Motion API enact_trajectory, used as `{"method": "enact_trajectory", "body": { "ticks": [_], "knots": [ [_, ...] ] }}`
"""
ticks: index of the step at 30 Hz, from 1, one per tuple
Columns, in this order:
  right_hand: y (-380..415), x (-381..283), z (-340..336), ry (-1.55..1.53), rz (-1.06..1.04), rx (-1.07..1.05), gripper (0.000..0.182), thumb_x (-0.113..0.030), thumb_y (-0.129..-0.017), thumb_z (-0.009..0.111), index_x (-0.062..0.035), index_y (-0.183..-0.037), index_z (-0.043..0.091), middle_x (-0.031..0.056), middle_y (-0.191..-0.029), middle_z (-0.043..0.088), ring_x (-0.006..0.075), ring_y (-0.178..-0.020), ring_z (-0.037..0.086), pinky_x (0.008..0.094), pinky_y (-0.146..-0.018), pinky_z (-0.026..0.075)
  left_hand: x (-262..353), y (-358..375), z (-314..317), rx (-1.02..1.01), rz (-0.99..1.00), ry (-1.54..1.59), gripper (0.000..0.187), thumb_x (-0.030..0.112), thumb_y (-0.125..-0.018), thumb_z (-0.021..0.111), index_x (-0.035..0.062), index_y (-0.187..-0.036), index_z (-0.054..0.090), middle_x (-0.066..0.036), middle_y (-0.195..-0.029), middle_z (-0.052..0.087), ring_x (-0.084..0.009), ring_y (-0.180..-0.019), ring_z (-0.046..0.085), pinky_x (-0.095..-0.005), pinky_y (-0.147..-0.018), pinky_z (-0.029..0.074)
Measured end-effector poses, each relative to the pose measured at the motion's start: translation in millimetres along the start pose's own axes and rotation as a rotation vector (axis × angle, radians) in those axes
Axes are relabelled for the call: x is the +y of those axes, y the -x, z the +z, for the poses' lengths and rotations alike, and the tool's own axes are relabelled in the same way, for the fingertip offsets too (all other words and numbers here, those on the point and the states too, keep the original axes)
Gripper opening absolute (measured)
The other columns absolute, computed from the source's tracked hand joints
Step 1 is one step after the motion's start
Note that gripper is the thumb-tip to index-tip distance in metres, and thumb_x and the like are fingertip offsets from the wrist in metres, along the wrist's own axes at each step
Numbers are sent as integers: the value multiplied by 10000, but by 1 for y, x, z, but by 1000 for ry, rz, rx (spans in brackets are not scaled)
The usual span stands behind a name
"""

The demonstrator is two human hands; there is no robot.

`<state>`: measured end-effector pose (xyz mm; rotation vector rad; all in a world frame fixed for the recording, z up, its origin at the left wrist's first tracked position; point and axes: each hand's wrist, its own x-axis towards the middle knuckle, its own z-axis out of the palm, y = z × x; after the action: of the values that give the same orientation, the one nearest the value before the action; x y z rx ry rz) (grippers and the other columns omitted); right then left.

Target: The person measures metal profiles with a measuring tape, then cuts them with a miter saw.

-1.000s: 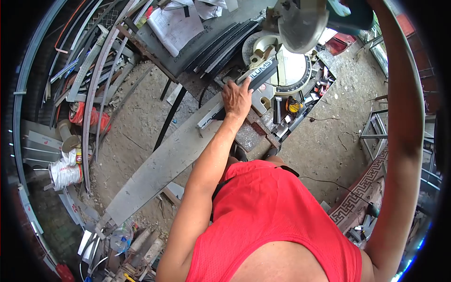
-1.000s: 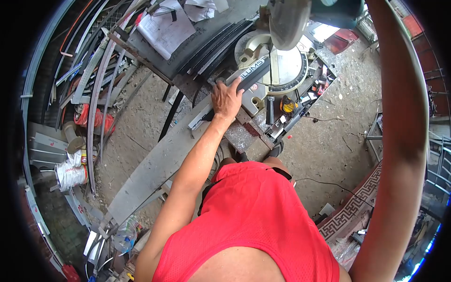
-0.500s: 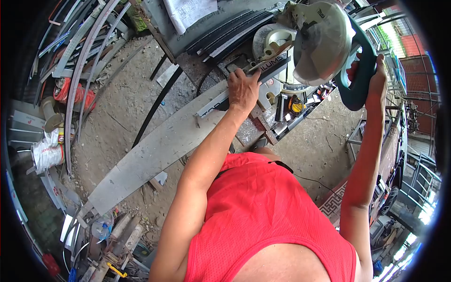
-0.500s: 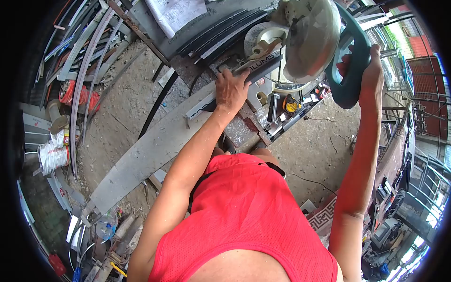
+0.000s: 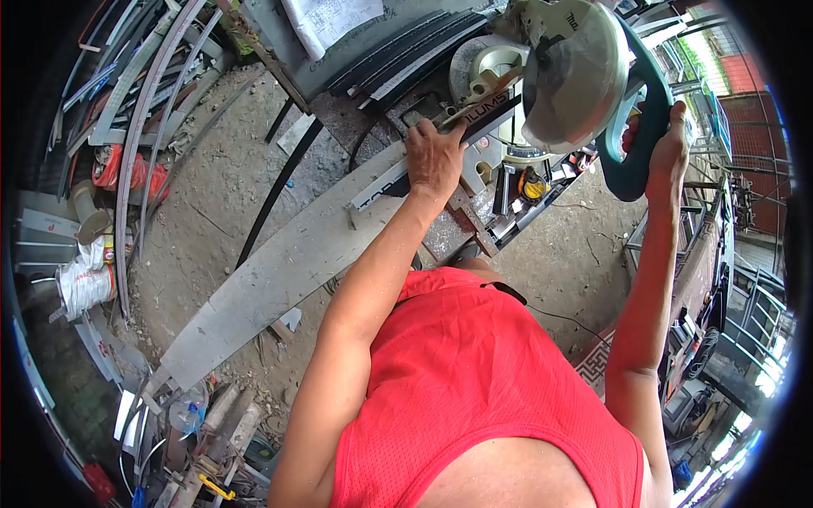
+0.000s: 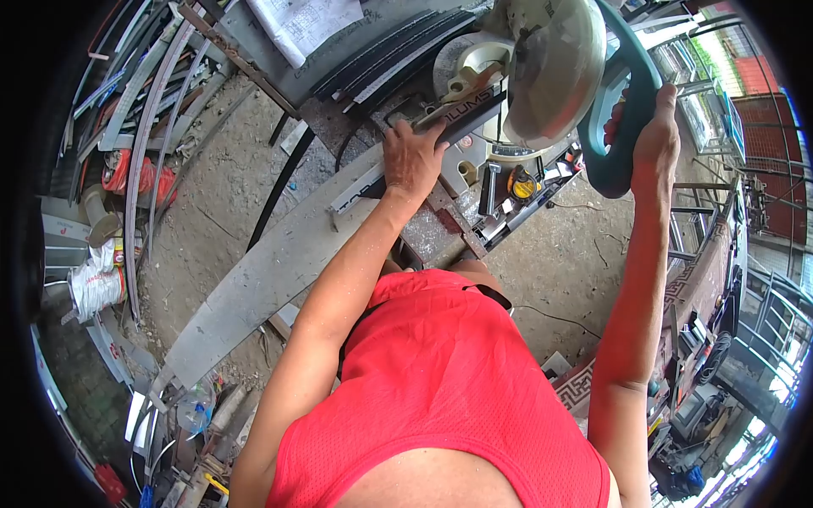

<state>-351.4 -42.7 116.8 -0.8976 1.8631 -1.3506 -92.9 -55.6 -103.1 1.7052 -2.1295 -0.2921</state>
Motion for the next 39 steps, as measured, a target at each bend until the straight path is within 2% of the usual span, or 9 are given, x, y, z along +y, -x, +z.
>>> {"method": "enact_trajectory", "body": {
  "ticks": [23, 25, 29, 31, 39],
  "knots": [
    [-8, 1, -3, 30, 5, 42, 670, -563, -1084, 283, -8, -1039, 655, 65, -728, 642, 176, -596, 621, 332, -587, 506, 0, -1, -1, -6, -1, -1, 369, 344, -884, 748, 288, -1247, 710, -170, -1036, 540, -353, -952, 532, -418, -848, 479],
    [-7, 2, -3, 26, 6, 41, 672, -565, -1084, 282, -7, -1044, 654, 64, -730, 642, 176, -599, 623, 331, -590, 507, -1, -1, -1, -34, 10, -19, 344, 365, -919, 709, 281, -1252, 690, -148, -1050, 529, -322, -977, 530, -416, -849, 471],
    [-4, 3, 0, 27, 2, 51, 675, -562, -1086, 272, -1, -1057, 644, 66, -739, 638, 178, -599, 619, 328, -590, 506, -1, -1, 1, -33, 11, -21, 345, 362, -919, 709, 282, -1255, 690, -150, -1053, 529, -322, -981, 530, -418, -851, 472],
    [-3, 4, 0, 21, 4, 46, 674, -560, -1088, 267, 1, -1059, 640, 67, -739, 635, 178, -596, 615, 328, -588, 504, -1, -1, 1, 1, 2, 8, 371, 335, -881, 750, 284, -1245, 704, -167, -1026, 544, -350, -949, 531, -417, -855, 474],
    [9, 31, 7, -95, -47, 39, 651, -536, -1089, 259, 4, -1056, 619, 76, -719, 608, 187, -571, 583, 326, -556, 485, -1, -1, 0, 12, 15, 2, 370, 334, -872, 756, 277, -1234, 703, -161, -1012, 549, -343, -943, 532, -413, -851, 472]
  ]
}}
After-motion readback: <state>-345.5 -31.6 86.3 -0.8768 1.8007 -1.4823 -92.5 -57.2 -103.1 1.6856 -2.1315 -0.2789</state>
